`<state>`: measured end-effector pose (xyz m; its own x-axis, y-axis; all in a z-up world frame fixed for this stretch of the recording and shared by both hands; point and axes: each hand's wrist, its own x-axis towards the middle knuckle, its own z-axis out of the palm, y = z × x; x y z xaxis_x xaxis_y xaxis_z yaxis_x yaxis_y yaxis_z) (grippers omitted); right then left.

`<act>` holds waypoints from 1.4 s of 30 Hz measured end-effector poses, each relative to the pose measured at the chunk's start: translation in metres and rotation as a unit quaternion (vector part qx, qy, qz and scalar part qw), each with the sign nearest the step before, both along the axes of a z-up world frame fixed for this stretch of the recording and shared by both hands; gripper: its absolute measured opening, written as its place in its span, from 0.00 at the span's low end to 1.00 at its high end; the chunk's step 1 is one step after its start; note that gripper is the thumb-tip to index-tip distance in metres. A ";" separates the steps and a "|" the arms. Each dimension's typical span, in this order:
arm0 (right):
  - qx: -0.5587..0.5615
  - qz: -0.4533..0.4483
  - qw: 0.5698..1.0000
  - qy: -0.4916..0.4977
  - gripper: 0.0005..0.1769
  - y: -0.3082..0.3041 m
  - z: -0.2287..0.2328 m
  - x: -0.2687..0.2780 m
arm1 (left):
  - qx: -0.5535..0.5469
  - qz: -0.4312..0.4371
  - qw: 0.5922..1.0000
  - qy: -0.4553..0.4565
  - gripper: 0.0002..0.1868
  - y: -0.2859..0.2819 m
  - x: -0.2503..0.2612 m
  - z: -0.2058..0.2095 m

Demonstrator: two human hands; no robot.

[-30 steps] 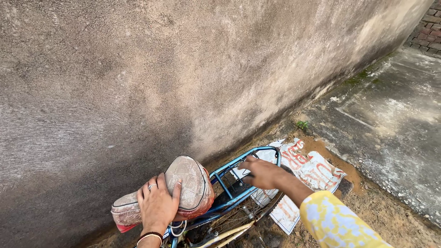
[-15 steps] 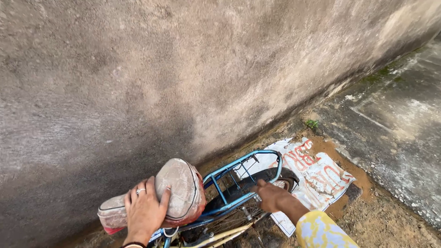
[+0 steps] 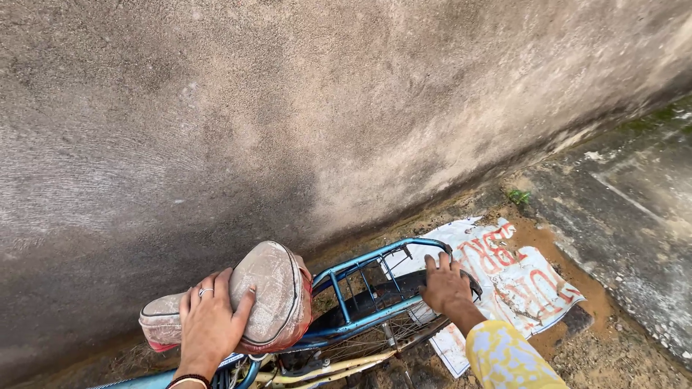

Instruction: The person adjusts a cable and fitting near the bicycle's rear wheel, then lifts the bicycle by the handlebar and seat and leans it against a wall, repositioning the seat and rear rack as they settle it in place.

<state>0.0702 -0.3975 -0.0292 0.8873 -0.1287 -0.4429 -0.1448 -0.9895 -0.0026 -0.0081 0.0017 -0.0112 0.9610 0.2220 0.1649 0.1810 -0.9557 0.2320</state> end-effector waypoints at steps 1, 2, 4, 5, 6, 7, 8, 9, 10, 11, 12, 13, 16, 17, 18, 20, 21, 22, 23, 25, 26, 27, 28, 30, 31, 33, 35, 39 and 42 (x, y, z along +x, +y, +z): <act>0.005 -0.011 1.000 0.002 0.46 -0.003 -0.003 0.003 | 0.000 0.003 1.000 0.008 0.40 0.001 0.001 0.001; 0.010 -0.023 1.000 -0.015 0.48 -0.006 -0.006 0.005 | -0.001 0.005 1.000 0.017 0.39 0.003 0.002 0.000; 0.020 -0.046 0.998 -0.047 0.52 -0.012 -0.012 0.008 | -0.009 0.008 0.999 0.030 0.39 0.005 0.002 0.000; 0.034 -0.050 0.996 -0.061 0.52 -0.015 -0.015 0.009 | -0.016 0.010 0.999 0.035 0.39 0.006 0.002 -0.001; 0.048 -0.055 0.994 -0.075 0.53 -0.017 -0.018 0.009 | -0.022 0.010 0.999 0.039 0.38 0.007 0.002 -0.002; 0.063 -0.060 0.992 -0.089 0.53 -0.018 -0.021 0.009 | -0.026 0.013 0.999 0.036 0.37 0.008 0.002 -0.003; 0.071 -0.062 0.991 -0.091 0.54 -0.019 -0.022 0.010 | -0.030 0.015 0.999 0.034 0.36 0.009 0.002 -0.003; 0.079 -0.064 0.991 -0.092 0.55 -0.021 -0.024 0.010 | -0.033 0.018 0.999 0.031 0.35 0.009 0.002 -0.003; 0.087 -0.066 0.990 -0.095 0.56 -0.021 -0.025 0.012 | -0.039 0.026 0.998 0.033 0.34 0.009 0.003 -0.004; 0.087 -0.070 0.989 -0.098 0.55 -0.023 -0.025 0.013 | -0.045 0.033 0.998 0.034 0.33 0.008 0.004 -0.004; 0.087 -0.074 0.988 -0.102 0.54 -0.026 -0.027 0.014 | -0.052 0.041 0.997 0.036 0.32 0.008 0.004 -0.004; 0.086 -0.077 0.988 -0.105 0.53 -0.029 -0.028 0.015 | -0.050 0.049 0.997 0.039 0.31 0.007 0.005 -0.004; 0.128 -0.138 0.980 -0.064 0.59 -0.042 -0.036 0.025 | -0.044 0.069 0.996 0.045 0.31 0.003 0.007 -0.003; 0.126 -0.123 0.982 -0.064 0.59 -0.046 -0.040 0.029 | -0.042 0.071 0.996 0.044 0.31 0.001 0.007 -0.002; 0.125 -0.106 0.984 -0.065 0.58 -0.050 -0.044 0.034 | -0.038 0.074 0.996 0.043 0.31 0.000 0.007 -0.002; 0.123 -0.090 0.987 -0.058 0.57 -0.057 -0.052 0.040 | -0.023 0.072 0.996 0.040 0.32 -0.002 0.006 -0.001; 0.122 -0.089 0.987 -0.050 0.56 -0.058 -0.054 0.043 | -0.014 0.070 0.997 0.039 0.32 -0.003 0.005 -0.001; 0.120 -0.088 0.988 -0.043 0.56 -0.059 -0.055 0.046 | -0.013 0.069 0.997 0.034 0.32 -0.004 0.004 0.000; 0.116 -0.093 0.988 -0.034 0.55 -0.059 -0.054 0.047 | -0.012 0.067 0.997 0.030 0.32 -0.005 0.004 0.001; 0.104 -0.100 0.989 -0.017 0.55 -0.055 -0.048 0.046 | -0.012 0.064 0.998 0.023 0.32 -0.008 0.003 0.003; 0.063 -0.077 0.994 -0.036 0.54 -0.050 -0.044 0.045 | -0.012 0.065 0.998 0.022 0.32 -0.010 0.003 0.004; 0.023 -0.053 0.997 -0.055 0.54 -0.043 -0.039 0.041 | -0.013 0.067 0.997 0.021 0.31 -0.012 0.002 0.006; -0.017 -0.023 0.997 -0.077 0.54 -0.034 -0.033 0.039 | -0.014 0.068 0.997 0.022 0.32 -0.014 0.000 0.007; 0.011 0.044 0.989 -0.140 0.51 -0.014 -0.016 0.041 | -0.012 0.074 0.997 0.021 0.32 -0.019 -0.001 0.010; 0.028 0.078 0.982 -0.171 0.49 0.000 -0.006 0.043 | -0.012 0.073 0.997 0.012 0.31 -0.021 0.000 0.013; 0.097 0.170 0.953 -0.231 0.47 0.031 0.010 0.049 | -0.019 0.071 0.997 0.012 0.31 -0.024 -0.003 0.015; 0.152 0.236 0.926 -0.254 0.43 0.065 0.026 0.053 | -0.040 0.063 0.997 0.009 0.30 -0.028 -0.006 0.017; 0.224 0.341 0.884 -0.228 0.36 0.141 0.047 0.045 | -0.060 0.055 0.997 -0.010 0.30 -0.033 -0.012 0.019; 0.223 0.405 0.868 -0.181 0.35 0.185 0.054 0.022 | -0.088 0.033 0.996 0.003 0.32 -0.032 -0.017 0.021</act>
